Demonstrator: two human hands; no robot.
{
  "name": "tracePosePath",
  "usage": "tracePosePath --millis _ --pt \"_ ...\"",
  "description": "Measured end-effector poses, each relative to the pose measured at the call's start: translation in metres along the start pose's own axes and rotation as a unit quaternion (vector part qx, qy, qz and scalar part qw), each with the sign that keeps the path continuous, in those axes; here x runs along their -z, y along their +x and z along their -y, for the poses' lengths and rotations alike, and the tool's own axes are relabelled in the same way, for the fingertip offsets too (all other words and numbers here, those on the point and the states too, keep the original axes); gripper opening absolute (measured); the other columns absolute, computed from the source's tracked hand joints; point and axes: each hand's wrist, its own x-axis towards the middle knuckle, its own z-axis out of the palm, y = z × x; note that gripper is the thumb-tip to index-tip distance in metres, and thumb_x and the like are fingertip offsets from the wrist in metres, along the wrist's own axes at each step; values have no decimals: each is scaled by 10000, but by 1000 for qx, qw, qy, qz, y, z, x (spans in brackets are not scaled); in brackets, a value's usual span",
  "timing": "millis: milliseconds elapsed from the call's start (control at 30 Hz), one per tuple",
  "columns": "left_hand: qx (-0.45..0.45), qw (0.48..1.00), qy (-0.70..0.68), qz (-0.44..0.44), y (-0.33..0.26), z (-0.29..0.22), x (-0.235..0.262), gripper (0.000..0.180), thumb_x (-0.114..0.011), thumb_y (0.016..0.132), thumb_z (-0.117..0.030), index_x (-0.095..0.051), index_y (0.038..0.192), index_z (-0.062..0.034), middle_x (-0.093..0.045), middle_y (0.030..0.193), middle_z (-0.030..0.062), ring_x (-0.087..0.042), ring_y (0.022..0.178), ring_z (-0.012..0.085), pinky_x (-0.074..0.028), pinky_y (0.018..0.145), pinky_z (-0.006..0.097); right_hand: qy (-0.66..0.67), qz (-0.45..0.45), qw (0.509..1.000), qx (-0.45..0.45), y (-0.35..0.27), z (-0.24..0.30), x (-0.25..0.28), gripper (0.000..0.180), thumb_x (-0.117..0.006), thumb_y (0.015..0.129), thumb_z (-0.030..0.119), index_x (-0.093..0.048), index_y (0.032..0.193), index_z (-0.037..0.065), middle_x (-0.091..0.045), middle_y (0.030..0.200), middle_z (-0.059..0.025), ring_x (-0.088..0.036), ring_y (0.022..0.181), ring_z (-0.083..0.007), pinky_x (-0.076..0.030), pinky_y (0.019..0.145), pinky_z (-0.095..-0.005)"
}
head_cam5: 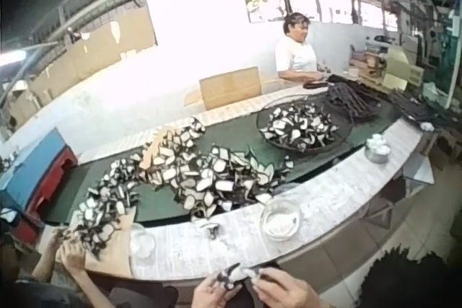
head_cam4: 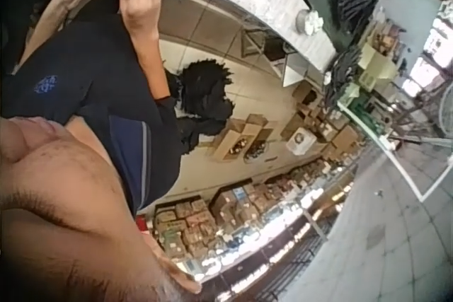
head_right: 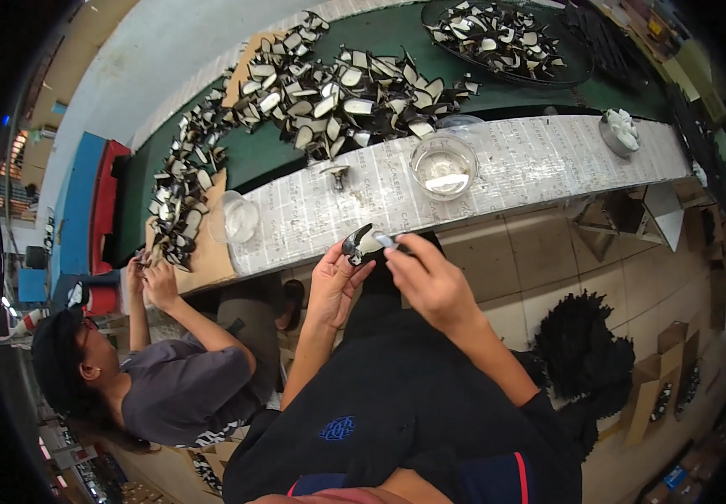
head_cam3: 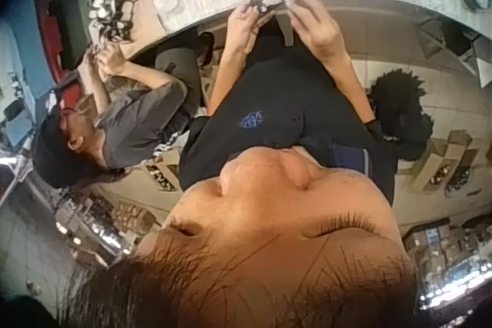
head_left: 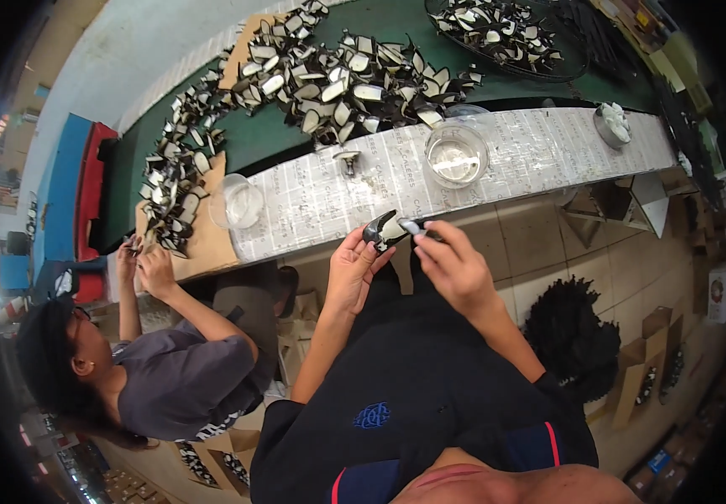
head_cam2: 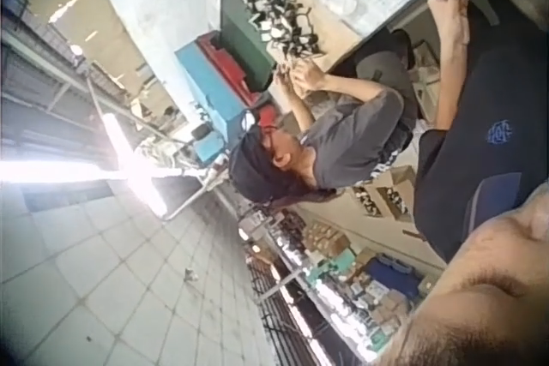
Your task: Apply adhesive to small shoe components and join them together at a manufacturing workbench.
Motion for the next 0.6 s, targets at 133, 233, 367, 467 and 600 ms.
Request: tracePosePath --millis 133,233,367,467,600 --pt "-6 1000 -9 2 -13 7 -2 343 -586 968 -78 -501 1287 12 -623 1214 103 -621 1095 180 -539 977 368 -1 27 998 51 -4 15 -3 341 -780 737 -19 -670 1056 23 -628 1103 -157 -686 849 -291 -574 679 -341" --pt "-13 1000 -13 -6 -19 7 -3 344 -593 961 -61 -503 1286 9 -630 1203 105 -627 1085 179 -545 958 347 -7 39 997 62 -9 16 -6 346 -784 735 -13 -673 1060 23 -627 1100 -157 -685 846 -287 -572 674 -338" --pt "1 1000 -6 -8 -26 8 -2 373 -627 945 -73 -506 1289 5 -638 1192 102 -631 1072 166 -542 917 307 -1 58 995 80 -11 18 -9 342 -790 728 -8 -679 1050 22 -620 1094 -154 -680 831 -279 -569 669 -333" --pt "1 1000 -7 -9 -28 7 -3 386 -643 936 -76 -508 1290 -1 -640 1190 98 -632 1063 156 -539 900 288 2 61 994 87 -13 21 -12 339 -794 721 -11 -682 1039 24 -617 1090 -150 -676 819 -275 -569 668 -332" --pt "-6 1000 -13 -8 -28 6 -2 383 -648 932 -72 -514 1286 -13 -647 1179 82 -635 1050 142 -541 886 274 29 71 995 64 -12 22 -13 336 -795 722 -14 -685 1037 25 -619 1097 -149 -672 847 -266 -569 687 -322"
